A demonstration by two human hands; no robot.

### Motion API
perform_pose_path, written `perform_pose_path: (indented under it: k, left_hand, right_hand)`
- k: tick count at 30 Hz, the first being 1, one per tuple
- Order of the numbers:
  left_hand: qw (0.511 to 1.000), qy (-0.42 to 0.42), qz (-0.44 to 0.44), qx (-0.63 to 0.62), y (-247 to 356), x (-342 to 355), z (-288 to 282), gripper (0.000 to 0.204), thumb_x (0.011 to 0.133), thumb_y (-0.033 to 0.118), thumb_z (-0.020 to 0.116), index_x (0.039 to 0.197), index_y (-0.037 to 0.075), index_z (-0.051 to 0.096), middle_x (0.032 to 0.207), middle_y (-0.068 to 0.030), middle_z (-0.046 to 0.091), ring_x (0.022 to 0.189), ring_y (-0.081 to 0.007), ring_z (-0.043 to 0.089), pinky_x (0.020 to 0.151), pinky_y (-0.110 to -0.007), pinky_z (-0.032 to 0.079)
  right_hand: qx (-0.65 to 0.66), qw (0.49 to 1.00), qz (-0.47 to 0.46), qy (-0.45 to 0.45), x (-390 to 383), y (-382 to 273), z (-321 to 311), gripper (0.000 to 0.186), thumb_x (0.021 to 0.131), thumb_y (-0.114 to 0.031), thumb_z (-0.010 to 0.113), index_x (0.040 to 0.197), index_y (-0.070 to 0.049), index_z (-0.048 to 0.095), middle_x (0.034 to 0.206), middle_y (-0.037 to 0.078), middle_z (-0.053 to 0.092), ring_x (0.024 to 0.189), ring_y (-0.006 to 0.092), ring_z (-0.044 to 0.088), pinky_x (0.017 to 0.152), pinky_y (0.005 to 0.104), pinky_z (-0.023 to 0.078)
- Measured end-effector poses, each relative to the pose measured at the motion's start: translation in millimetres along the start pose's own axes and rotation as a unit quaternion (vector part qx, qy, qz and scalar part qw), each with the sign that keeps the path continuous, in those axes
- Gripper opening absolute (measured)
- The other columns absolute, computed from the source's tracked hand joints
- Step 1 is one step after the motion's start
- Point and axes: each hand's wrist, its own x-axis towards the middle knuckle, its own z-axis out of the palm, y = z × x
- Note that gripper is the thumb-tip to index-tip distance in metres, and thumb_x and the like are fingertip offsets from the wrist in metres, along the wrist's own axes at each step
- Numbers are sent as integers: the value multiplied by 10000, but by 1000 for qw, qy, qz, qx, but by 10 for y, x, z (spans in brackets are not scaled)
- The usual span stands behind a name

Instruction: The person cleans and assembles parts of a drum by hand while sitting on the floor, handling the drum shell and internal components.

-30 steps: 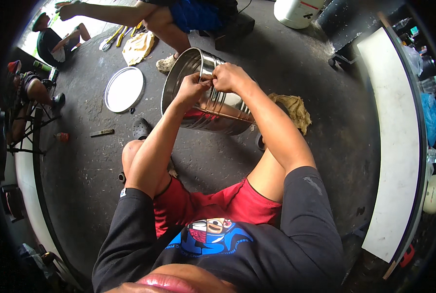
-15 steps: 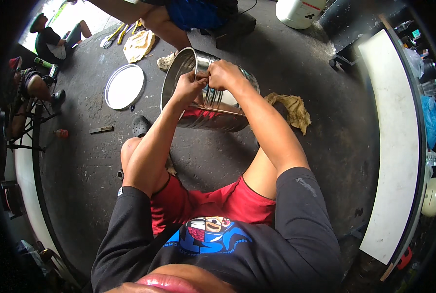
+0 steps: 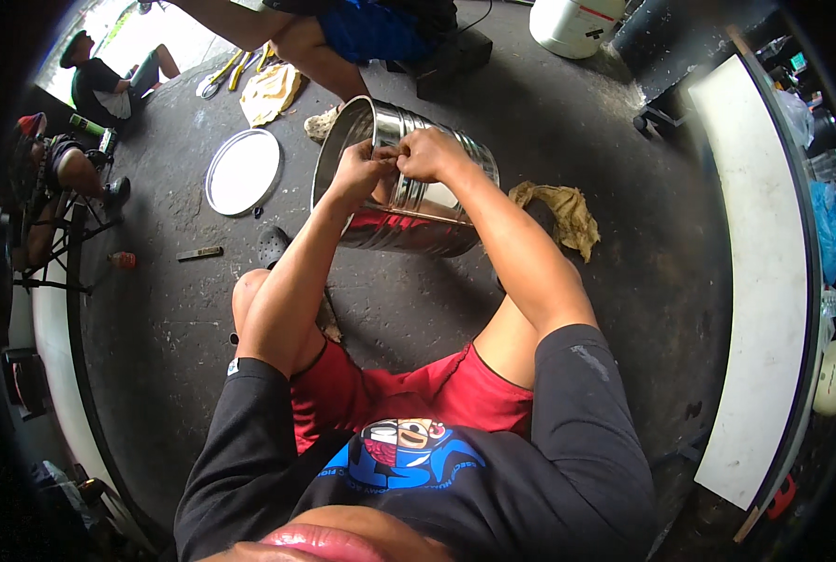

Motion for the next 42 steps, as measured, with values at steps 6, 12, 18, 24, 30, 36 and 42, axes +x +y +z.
perform_pose_path:
  k: [6,12,18,24,30,36,42]
  left_hand:
    - [997,-22,-43,55,190,-86,121,152,804,57,633,932,-23,611,854,-55,637,784,-106,571,733,-247,452]
    - [998,-17,-45,43,187,-88,97,155,802,55,635,934,-23,617,848,-48,638,786,-98,572,727,-239,451]
    - [994,-12,-29,109,281,-86,19,240,767,59,648,983,-40,618,916,-74,655,808,-120,583,761,-261,457]
    - [996,-15,-34,86,290,-136,-70,201,755,94,639,923,-15,619,776,-71,637,700,-126,581,625,-281,472]
    - [995,-16,-22,92,134,-44,-57,123,754,75,620,849,-3,614,760,-51,628,670,-97,554,596,-261,457]
    - [993,-55,-88,49,231,-73,-15,136,817,69,625,931,-4,614,811,-22,614,732,-80,542,660,-229,440]
    - [995,-37,-72,63,189,-47,-4,145,802,73,620,923,-7,618,789,-21,613,721,-77,541,645,-229,439]
  right_hand:
    - [8,999,26,-43,51,147,-64,279,688,-251,551,888,-114,690,883,179,645,860,331,623,763,402,499]
    - [-16,998,54,-27,11,65,-106,261,703,-255,559,893,-143,698,912,164,650,904,326,619,798,408,493]
    - [-122,992,36,19,-28,-19,-50,266,753,-265,513,894,-110,676,924,163,649,920,326,612,808,431,490]
    - [-17,999,24,19,-69,-4,-40,233,735,-276,534,815,-92,652,844,165,643,838,339,615,738,440,490]
    - [-18,999,10,33,6,-70,75,199,710,-247,544,774,-89,647,818,167,642,814,346,613,726,438,491]
    - [-22,999,27,22,3,6,14,222,716,-239,531,810,-82,656,878,183,637,849,352,610,768,424,487]
    - [-6,1000,15,-24,39,-53,-28,232,720,-213,515,829,-69,661,914,183,636,905,342,604,803,423,480]
